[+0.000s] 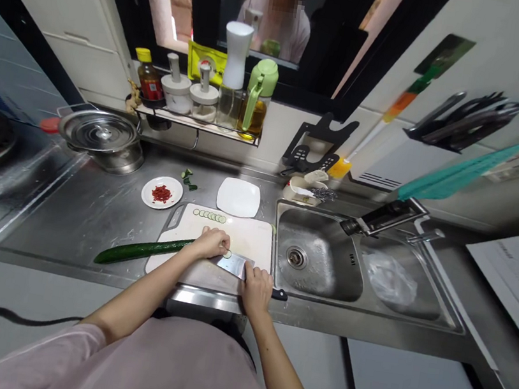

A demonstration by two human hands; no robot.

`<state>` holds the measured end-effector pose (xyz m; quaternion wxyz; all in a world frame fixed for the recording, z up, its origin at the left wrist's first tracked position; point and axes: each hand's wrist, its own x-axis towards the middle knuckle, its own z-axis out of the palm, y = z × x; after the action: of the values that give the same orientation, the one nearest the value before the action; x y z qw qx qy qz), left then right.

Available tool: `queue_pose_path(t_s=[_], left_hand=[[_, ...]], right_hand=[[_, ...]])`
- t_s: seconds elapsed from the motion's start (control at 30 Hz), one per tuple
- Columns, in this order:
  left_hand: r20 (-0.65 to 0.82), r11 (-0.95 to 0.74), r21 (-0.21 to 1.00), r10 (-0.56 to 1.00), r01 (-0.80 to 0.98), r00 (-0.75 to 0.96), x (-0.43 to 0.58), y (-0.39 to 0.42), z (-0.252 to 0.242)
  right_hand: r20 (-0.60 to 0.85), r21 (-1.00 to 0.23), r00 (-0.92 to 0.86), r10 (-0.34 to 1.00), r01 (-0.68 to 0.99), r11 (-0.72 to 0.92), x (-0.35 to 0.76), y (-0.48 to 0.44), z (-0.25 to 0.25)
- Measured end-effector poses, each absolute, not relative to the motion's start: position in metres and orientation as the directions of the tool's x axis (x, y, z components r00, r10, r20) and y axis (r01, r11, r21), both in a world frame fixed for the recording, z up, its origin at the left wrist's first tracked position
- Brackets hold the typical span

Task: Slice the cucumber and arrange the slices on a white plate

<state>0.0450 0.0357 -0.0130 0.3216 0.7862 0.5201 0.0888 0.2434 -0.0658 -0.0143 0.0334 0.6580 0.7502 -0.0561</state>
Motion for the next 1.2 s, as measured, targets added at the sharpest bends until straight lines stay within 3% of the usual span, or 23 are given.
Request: queue_pose_path(t_s=[0.2,0.3,0.63,0.8,0.97,1.2], left_hand=[[-0.117,0.036,0.592,0.992,0.805,0.042,0.044,0.056,-0.026],[-0.137,0.137,0.568,0.988,0.812,-0.071,0.044,0.072,-0.031],[-0.174,0.151,0.489,0.982,0.859,-0.074,0.048,0.098,-0.037],[-0.116,0.184,0.522,0.983,0.833,-0.144,0.049,0.091,-0.033],[-0.044,0.187,0.575,0.979,0.797,-0.197,0.035,0.051,-0.023],[-0.139,0.123,0.450,0.988,0.885,-0.066,-0.024,-0.022,-0.011]], right_hand=[[-0.146,-0.048,-0.063,0.987,0.997,0.056,0.246,-0.066,-0.020],[-0.150,-0.053,-0.027,0.988,0.998,0.019,0.251,-0.067,-0.021],[-0.184,-0.066,0.065,0.981,0.995,-0.078,0.268,-0.074,-0.022],[-0.193,-0.158,0.136,0.972,0.973,-0.168,0.272,-0.073,-0.027],[-0.175,-0.270,0.182,0.968,0.936,-0.225,0.274,-0.068,-0.036],[-0.144,-0.294,0.157,0.977,0.936,-0.194,0.271,-0.057,-0.041]])
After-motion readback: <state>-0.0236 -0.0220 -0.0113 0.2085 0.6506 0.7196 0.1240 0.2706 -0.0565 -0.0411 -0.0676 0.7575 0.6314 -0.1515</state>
